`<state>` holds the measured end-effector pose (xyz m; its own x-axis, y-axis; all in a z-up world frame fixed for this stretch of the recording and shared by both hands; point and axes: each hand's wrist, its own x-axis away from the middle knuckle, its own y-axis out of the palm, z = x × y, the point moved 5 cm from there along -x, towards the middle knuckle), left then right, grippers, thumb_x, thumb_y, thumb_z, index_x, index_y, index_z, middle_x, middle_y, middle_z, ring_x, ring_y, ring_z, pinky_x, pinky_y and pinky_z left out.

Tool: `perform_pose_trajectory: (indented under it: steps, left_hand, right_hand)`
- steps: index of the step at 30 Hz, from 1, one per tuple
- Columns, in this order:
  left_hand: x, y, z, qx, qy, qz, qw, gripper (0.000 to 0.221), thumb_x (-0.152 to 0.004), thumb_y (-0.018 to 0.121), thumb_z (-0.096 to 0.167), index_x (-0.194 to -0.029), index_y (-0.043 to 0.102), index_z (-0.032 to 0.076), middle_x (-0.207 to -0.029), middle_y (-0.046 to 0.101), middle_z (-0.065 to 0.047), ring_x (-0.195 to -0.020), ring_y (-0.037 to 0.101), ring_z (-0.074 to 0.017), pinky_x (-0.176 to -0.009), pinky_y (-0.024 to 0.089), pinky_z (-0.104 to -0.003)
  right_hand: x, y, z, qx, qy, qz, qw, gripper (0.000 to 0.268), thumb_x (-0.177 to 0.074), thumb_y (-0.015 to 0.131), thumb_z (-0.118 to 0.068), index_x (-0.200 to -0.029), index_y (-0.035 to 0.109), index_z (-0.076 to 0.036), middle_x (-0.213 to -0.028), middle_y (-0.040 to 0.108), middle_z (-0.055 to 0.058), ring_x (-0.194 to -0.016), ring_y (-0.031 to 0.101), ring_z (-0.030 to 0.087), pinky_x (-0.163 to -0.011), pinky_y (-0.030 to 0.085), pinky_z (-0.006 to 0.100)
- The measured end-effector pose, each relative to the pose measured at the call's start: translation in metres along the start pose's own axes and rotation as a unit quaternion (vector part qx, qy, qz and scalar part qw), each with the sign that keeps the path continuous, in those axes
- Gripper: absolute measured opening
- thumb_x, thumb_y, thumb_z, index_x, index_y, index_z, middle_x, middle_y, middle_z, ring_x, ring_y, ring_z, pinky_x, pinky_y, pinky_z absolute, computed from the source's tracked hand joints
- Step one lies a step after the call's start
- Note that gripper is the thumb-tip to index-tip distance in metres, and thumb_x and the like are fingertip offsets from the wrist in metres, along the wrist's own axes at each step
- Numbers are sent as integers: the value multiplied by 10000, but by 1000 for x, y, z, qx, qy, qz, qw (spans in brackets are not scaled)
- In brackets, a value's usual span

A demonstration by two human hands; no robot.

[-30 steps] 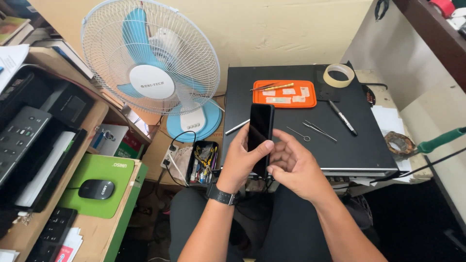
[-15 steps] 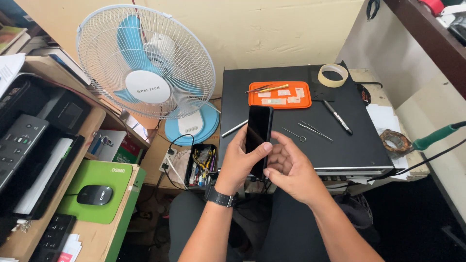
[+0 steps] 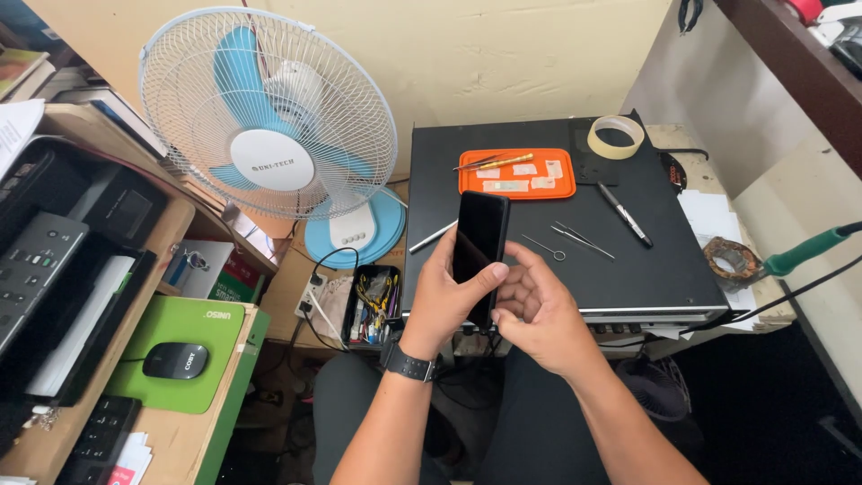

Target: Reassembling a mobile phone by applying adhesive tape to internal components and using a screwdriver to secure the casing.

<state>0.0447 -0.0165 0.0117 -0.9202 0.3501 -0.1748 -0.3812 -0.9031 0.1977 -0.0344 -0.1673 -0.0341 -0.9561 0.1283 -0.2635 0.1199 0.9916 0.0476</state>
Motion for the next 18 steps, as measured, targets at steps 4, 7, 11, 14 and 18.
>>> perform_pose_trajectory:
  steps: [4, 7, 11, 14, 18]
  left_hand:
    - [0, -3, -2, -29, -1, 3, 1000, 1026, -827, 1051, 314, -1676, 587, -26, -1416, 791, -290, -1355, 740, -378, -1106, 612, -542]
    - [-1, -4, -1, -42, -2, 0, 999, 1017, -832, 1048, 321, -1679, 595, -14, -1418, 793, -299, -1364, 743, -401, -1102, 616, -553]
    - [-1, -5, 3, -73, 2, -1, 997, 1042, -813, 1055, 351, -1683, 598, 5, -1433, 793, -297, -1383, 745, -413, -1125, 611, -563]
    - [0, -3, 6, -80, 7, -5, 997, 1033, -821, 1048, 362, -1679, 599, 2, -1438, 790, -302, -1395, 740, -423, -1147, 604, -574]
    - [2, -2, 6, -86, 16, -12, 996, 998, -845, 1031, 393, -1668, 615, 11, -1433, 793, -300, -1389, 746, -427, -1150, 604, -585]
  right_hand:
    - [-2, -2, 10, 1, 0, 8, 1000, 976, -865, 739, 195, -1763, 442, -46, -1216, 770, 195, -1073, 831, 263, -905, 724, 380]
    - [-5, -4, 11, 0, 1, 7, 1000, 979, -853, 762, 198, -1750, 455, -47, -1179, 781, 196, -1049, 846, 265, -888, 733, 377]
    - [-8, -5, 12, 4, 0, 18, 1000, 907, -872, 749, 179, -1710, 472, -27, -1118, 776, 204, -1005, 846, 262, -853, 734, 383]
    - [-11, -6, 12, 5, 0, 22, 1000, 868, -870, 751, 178, -1677, 496, -18, -1062, 779, 203, -957, 843, 250, -806, 733, 373]
    - [-17, -8, 6, 5, 1, 21, 1000, 805, -871, 757, 173, -1624, 526, 2, -993, 803, 231, -867, 847, 259, -730, 739, 379]
